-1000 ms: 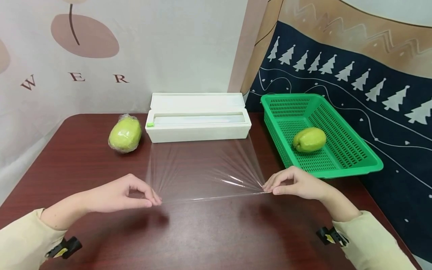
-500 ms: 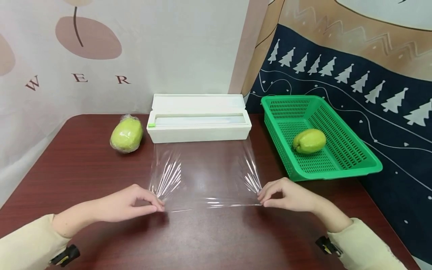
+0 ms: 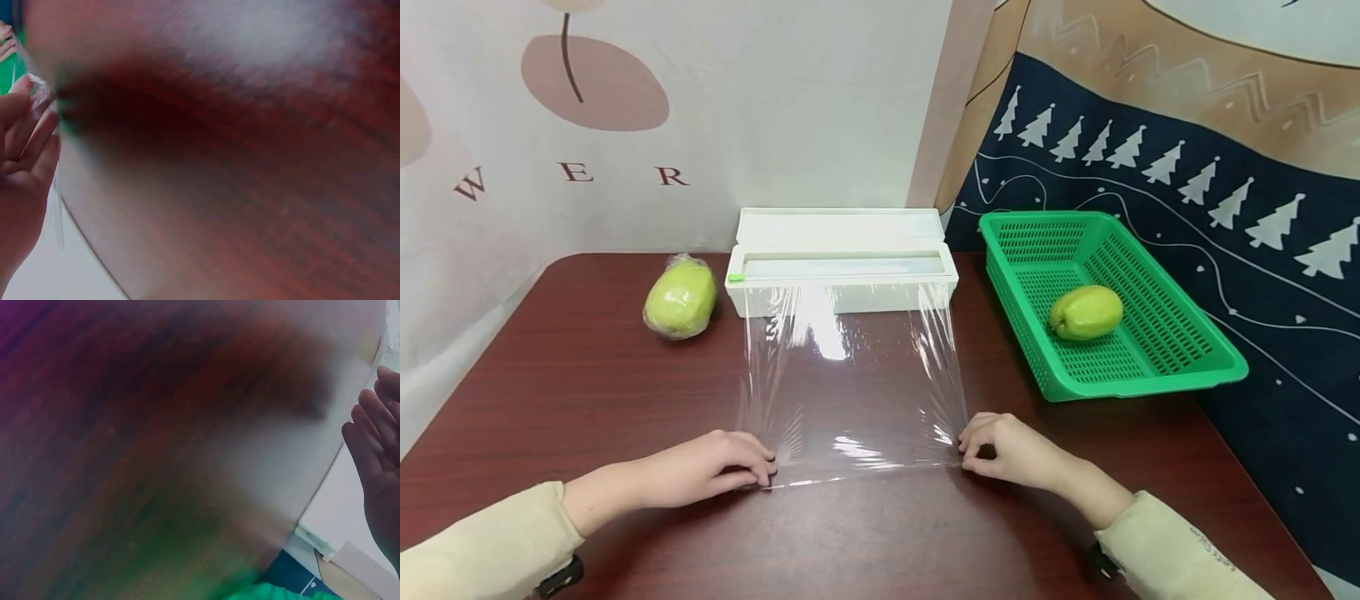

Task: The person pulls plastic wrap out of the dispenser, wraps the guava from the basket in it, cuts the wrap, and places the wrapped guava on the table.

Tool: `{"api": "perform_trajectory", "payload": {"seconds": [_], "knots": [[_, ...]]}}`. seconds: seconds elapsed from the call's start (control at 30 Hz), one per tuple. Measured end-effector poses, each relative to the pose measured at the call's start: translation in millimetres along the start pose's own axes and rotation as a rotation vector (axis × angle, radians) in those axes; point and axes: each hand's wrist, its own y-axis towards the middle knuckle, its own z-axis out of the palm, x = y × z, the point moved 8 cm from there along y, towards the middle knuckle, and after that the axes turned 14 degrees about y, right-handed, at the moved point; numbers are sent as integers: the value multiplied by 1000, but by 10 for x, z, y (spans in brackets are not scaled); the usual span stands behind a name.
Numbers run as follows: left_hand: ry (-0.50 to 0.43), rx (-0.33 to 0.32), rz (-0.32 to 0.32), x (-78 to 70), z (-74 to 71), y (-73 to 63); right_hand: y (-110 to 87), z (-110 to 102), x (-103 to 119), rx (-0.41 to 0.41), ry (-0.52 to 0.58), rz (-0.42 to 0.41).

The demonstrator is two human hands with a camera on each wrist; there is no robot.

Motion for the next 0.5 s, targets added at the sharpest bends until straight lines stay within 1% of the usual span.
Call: {"api": "perform_trajectory", "payload": {"seconds": [0.13,0.23,0.37,0.43,0.5], "knots": [[59,-46,38,-16,27,-5,2,58,2,39,-82,-46],[75,-74,48,-20,43,-5,8,79,-4,58,-125,-39],[118,-125,40,-25,32,-29,6,82,-17,84,-161,17],[144,-151,20,-24,13,-47,0,78,-31,111,-157,62],[154,-166,-18,-15,-23,-58,-3,61,-53,139,-137,118]]}}
